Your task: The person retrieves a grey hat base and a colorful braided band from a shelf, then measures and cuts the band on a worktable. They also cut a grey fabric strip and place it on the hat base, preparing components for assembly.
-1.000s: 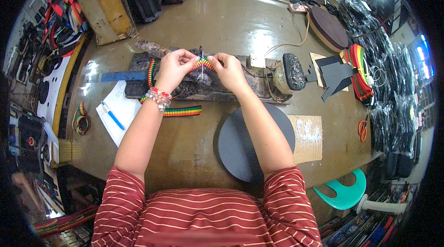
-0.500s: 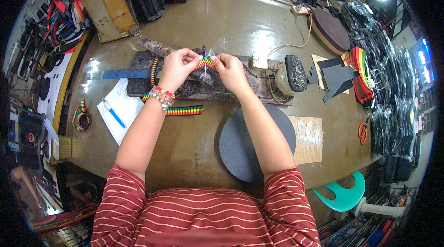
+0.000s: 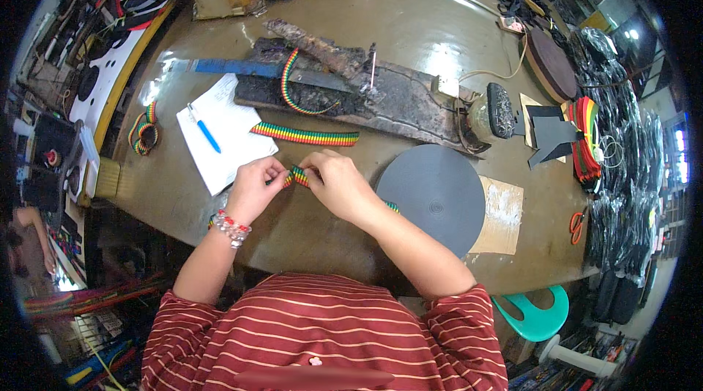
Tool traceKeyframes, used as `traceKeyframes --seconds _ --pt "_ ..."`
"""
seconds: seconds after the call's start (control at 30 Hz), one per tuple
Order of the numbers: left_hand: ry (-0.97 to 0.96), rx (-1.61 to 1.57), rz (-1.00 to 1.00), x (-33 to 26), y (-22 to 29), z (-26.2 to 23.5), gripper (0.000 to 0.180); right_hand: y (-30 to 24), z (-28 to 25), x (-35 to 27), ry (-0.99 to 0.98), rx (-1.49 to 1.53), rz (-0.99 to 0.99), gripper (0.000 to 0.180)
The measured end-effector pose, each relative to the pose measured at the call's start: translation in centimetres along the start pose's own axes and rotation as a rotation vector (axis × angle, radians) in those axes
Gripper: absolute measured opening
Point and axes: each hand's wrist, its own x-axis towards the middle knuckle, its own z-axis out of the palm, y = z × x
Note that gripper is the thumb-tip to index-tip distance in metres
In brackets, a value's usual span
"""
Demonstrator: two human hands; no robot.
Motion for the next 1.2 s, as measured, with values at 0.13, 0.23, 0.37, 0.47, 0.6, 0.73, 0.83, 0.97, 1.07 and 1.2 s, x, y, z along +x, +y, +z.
traceKeyframes --seconds 0.13,0.23,0.37,0.47,0.6,0.73,0.83,0.97,1.07,1.2 --pt "0.143 -0.038 0.075 -0.5 -2.2 1.5 0.012 0.6 3.4 -0.2 0.008 0.09 0.154 0.014" --pt "0.13 -0.056 0.081 -0.3 -2.4 1.4 0.012 1.2 3.9 -0.4 0.025 0.055 0.165 0.014" --pt "0.115 -0.064 0.105 -0.2 -2.1 1.4 0.011 1.4 4.4 -0.6 0.03 -0.075 0.107 0.013" --pt "0.116 -0.039 0.137 -0.2 -2.2 1.5 0.009 1.3 4.9 -0.7 0.017 -0.213 -0.004 0.014" --pt "0.114 -0.006 0.193 0.1 -2.1 1.5 0.008 1.0 5.4 -1.3 -0.026 -0.597 -0.349 0.017" --pt "0.086 0.029 0.198 -0.1 -1.6 1.2 0.008 0.8 5.0 -1.7 -0.011 -0.32 -0.217 0.018" --pt "0.093 0.139 0.217 -0.7 -1.3 0.8 0.01 0.6 4.6 -1.7 -0.136 -0.578 -0.351 0.021" --pt "0.12 0.309 0.282 -1.6 -1.1 0.8 0.014 0.5 4.2 -0.6 -0.055 -0.198 -0.054 0.025" --pt "0.161 0.416 0.28 -2.0 -0.6 1.1 0.018 0.3 4.5 -0.4 -0.167 -0.498 -0.21 0.024" --pt "0.189 0.485 0.327 -1.3 -0.3 -1.3 0.017 0.7 4.6 -0.3 -0.068 -0.278 -0.116 0.023"
